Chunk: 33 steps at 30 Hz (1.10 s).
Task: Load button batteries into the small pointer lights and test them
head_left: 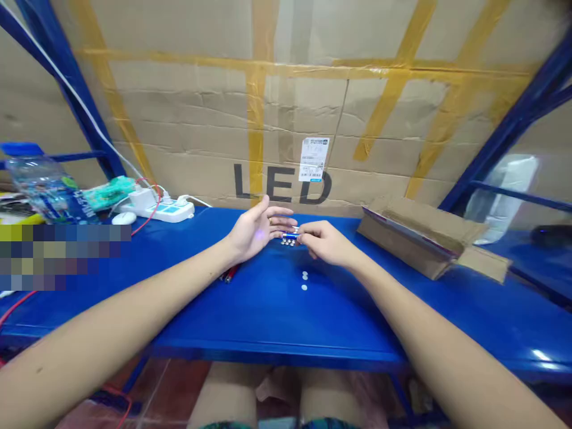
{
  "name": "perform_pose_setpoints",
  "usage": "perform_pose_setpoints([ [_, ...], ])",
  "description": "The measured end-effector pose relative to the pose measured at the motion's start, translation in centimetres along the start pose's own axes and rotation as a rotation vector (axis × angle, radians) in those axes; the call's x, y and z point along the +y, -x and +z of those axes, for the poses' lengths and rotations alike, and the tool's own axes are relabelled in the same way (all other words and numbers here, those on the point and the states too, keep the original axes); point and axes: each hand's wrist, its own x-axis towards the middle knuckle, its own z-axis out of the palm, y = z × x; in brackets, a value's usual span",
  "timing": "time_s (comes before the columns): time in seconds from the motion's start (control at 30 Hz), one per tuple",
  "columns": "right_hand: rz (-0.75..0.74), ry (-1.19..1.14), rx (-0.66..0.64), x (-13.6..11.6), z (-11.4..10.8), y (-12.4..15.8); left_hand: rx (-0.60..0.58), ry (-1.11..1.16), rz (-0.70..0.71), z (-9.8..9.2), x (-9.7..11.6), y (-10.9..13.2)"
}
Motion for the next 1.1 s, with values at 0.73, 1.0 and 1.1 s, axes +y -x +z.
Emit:
perform_pose_setpoints([
  [0.73, -0.019, 0.002, 0.003, -0.02, 0.0, -0.14, -0.005, -0.006, -0.006, 0.04, 0.21, 0.21],
  [1.0, -0.001, 0.011, 0.042, -0.01, 0.18, -0.07, -0.037, 0.003, 0.002, 0.07, 0.13, 0.23],
  [1.1, 0.001, 0.009, 0.09, -0.24, 0.09, -0.07, -0.025, -0.006, -0.001, 0.04, 0.04, 0.21],
])
